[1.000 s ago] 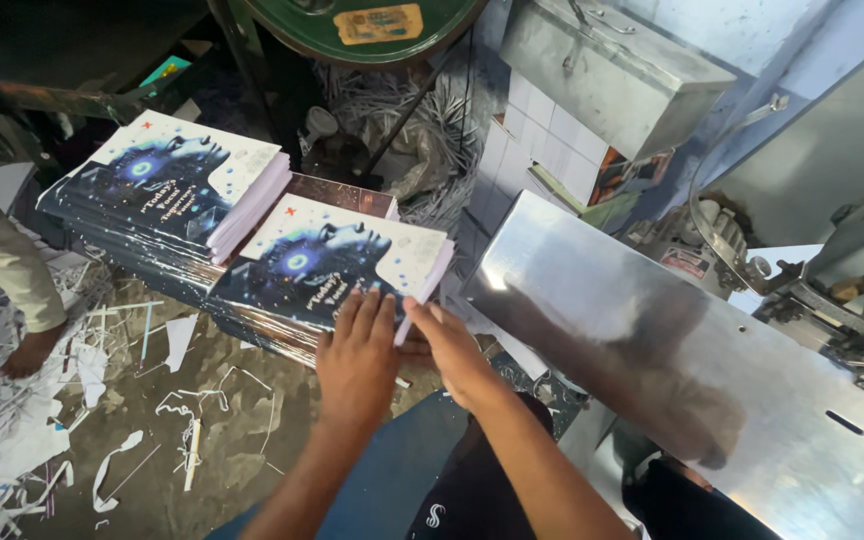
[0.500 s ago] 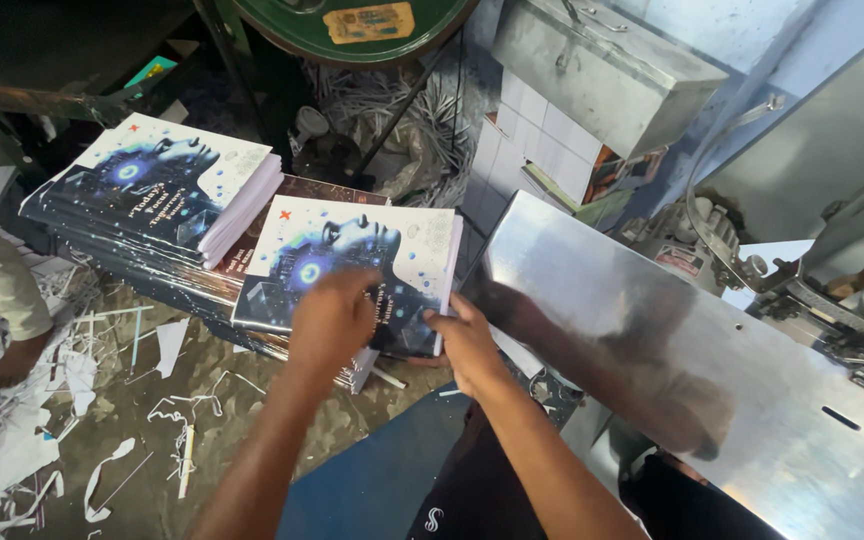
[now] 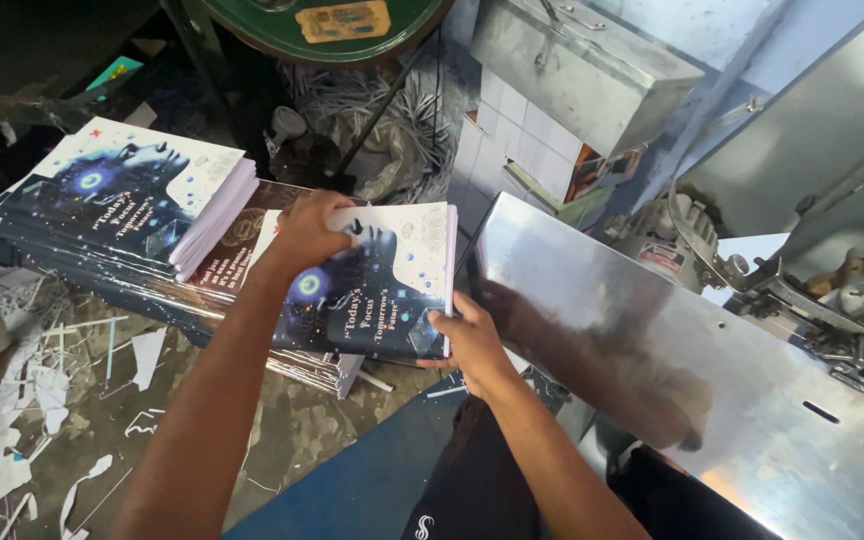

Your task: The person repeatedly picks up a book from a stack, places it into a binding machine, operates the machine to bind the book, and then sets the finished book aside. The process is repeated for multiple books.

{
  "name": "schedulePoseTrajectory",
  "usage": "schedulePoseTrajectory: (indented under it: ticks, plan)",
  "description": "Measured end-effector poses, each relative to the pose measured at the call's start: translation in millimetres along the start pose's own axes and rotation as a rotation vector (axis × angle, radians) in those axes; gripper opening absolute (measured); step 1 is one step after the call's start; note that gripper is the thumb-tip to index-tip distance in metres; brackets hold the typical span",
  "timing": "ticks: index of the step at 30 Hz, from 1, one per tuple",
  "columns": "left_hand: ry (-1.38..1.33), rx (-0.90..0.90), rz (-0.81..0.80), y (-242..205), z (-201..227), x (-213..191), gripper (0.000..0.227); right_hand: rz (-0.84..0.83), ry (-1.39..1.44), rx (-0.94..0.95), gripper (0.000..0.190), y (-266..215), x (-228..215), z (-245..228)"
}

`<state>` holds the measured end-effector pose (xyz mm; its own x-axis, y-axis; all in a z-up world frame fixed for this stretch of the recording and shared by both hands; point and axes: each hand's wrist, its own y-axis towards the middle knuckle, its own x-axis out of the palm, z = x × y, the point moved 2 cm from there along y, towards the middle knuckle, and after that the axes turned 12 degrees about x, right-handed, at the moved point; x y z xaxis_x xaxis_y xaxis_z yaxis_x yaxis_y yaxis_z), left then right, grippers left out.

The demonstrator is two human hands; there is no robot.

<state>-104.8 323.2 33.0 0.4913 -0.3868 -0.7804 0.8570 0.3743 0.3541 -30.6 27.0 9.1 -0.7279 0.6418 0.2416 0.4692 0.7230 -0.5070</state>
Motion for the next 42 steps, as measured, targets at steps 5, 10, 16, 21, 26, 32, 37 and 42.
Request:
schedulePoseTrajectory:
  ticks: [5,10,16,21,26,32,37,42]
  plan:
    - [-0.056,0.027,0.084,-9.8,21.4,-15.1,0.047,0.037,-0.009,0.004,0.065,-3.7,2.3,-2.3]
    - [-0.104,0.054,0.17,-17.2,27.5,-28.2,0.048,-0.016,0.013,-0.086,0.078,-16.0,5.3,-6.3]
    - [-0.176,0.06,0.217,-22.6,40.2,-48.7,0.049,-0.142,0.004,0.021,0.046,-33.5,8.5,3.3]
    - [-0.16,-0.029,0.054,-13.3,62.9,-70.7,0.053,-0.11,0.047,-0.137,0.038,-55.2,15.3,7.6]
    - [-0.119,0.142,0.099,-11.3,83.9,-93.2,0.077,-0.034,0.137,-0.124,0.034,-84.8,5.3,-2.3]
    - [-0.459,-0.188,0.269,-35.5,81.3,-137.7,0.079,0.065,0.301,-0.142,0.029,-120.2,-20.4,-27.8]
    - [-1.021,-0.244,0.066,-60.0,95.5,-123.6,0.072,0.117,0.405,-0.157,0.021,-130.2,-47.7,-52.7]
    - [-0.999,0.027,0.248,-49.4,118.3,-79.9,0.057,0.116,0.524,-0.143,0.018,-123.0,-74.6,-67.1]
